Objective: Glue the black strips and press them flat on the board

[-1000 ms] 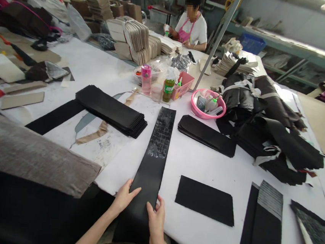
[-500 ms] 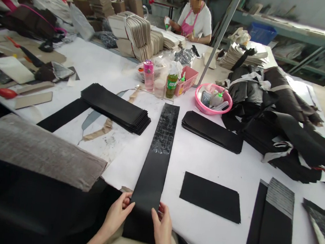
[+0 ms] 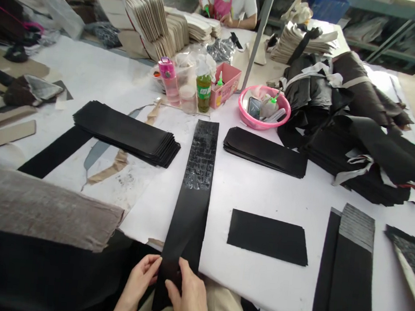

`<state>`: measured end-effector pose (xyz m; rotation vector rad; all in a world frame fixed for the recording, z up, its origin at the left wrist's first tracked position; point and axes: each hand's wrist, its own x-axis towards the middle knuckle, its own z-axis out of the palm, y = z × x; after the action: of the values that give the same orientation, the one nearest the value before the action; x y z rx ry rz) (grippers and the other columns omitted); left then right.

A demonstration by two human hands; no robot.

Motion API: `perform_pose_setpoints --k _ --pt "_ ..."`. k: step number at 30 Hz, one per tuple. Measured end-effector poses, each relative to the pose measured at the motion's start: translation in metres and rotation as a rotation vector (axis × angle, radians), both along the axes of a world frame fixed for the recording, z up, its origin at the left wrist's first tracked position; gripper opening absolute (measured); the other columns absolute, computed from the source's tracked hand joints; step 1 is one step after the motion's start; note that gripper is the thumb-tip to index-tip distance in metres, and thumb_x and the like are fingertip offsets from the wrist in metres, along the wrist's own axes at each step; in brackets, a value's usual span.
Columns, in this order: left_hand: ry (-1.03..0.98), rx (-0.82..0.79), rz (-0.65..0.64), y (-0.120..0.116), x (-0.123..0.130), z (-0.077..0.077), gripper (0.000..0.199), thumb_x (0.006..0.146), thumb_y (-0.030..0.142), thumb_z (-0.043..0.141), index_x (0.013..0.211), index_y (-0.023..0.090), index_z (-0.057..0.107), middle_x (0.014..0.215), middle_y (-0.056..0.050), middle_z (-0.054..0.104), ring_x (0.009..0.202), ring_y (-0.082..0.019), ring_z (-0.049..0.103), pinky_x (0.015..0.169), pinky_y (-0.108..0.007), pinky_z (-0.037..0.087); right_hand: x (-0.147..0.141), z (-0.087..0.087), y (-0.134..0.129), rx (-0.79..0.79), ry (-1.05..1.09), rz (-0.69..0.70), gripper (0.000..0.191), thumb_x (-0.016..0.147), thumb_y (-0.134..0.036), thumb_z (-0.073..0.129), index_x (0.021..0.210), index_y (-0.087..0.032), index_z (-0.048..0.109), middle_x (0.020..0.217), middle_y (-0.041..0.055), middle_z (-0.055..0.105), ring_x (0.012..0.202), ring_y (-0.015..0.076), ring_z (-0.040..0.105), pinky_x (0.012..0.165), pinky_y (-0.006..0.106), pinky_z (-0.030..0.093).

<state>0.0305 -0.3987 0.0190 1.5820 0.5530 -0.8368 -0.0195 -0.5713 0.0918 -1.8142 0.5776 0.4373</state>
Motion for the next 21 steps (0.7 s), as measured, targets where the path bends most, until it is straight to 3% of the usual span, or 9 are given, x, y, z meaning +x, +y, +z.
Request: perform_pose_setpoints --k 6,10,15,21 --pt "-0.010 0.063 0.032 0.000 0.002 -0.001 0.055 0.073 0.067 0.071 0.088 0.014 0.067 0.085 -0.009 0.070 0.081 -0.025 0.064 0.072 -0.031 0.051 0.025 -0.006 -0.006 0.107 0.081 0.106 0.047 0.086 -0.026 0.058 0.131 -0.015 0.054 0.113 0.0127 0.070 0.102 0.0255 0.066 0.089 0.033 0.049" --pt "-0.019 0.110 -0.018 -0.005 0.005 -0.006 0.057 0.072 0.068 0.070 0.087 0.014 0.066 0.082 -0.010 0.071 0.077 -0.025 0.065 0.070 -0.032 0.051 0.031 -0.016 -0.021 0.286 0.045 0.191 0.037 0.082 -0.022 0.060 0.119 -0.018 0.061 0.099 0.0069 0.074 0.089 0.0221 0.069 0.075 0.027 0.050" --pt "-0.110 0.261 -0.115 -0.017 0.015 -0.007 0.056 0.062 0.066 0.078 0.078 0.015 0.064 0.064 -0.003 0.064 0.061 -0.018 0.057 0.059 -0.027 0.044 0.020 -0.043 -0.052 0.264 0.193 0.266 0.028 0.076 -0.023 0.064 0.102 -0.013 0.067 0.095 0.0108 0.074 0.085 0.0241 0.069 0.075 0.029 0.050" --pt "-0.152 0.361 -0.156 -0.027 0.022 -0.013 0.060 0.058 0.074 0.075 0.068 0.017 0.058 0.059 0.000 0.055 0.056 -0.016 0.050 0.053 -0.026 0.039 0.012 -0.069 -0.067 0.489 0.162 0.226 0.042 0.070 -0.019 0.067 0.112 -0.019 0.068 0.105 0.0042 0.074 0.093 0.0228 0.067 0.081 0.028 0.051"
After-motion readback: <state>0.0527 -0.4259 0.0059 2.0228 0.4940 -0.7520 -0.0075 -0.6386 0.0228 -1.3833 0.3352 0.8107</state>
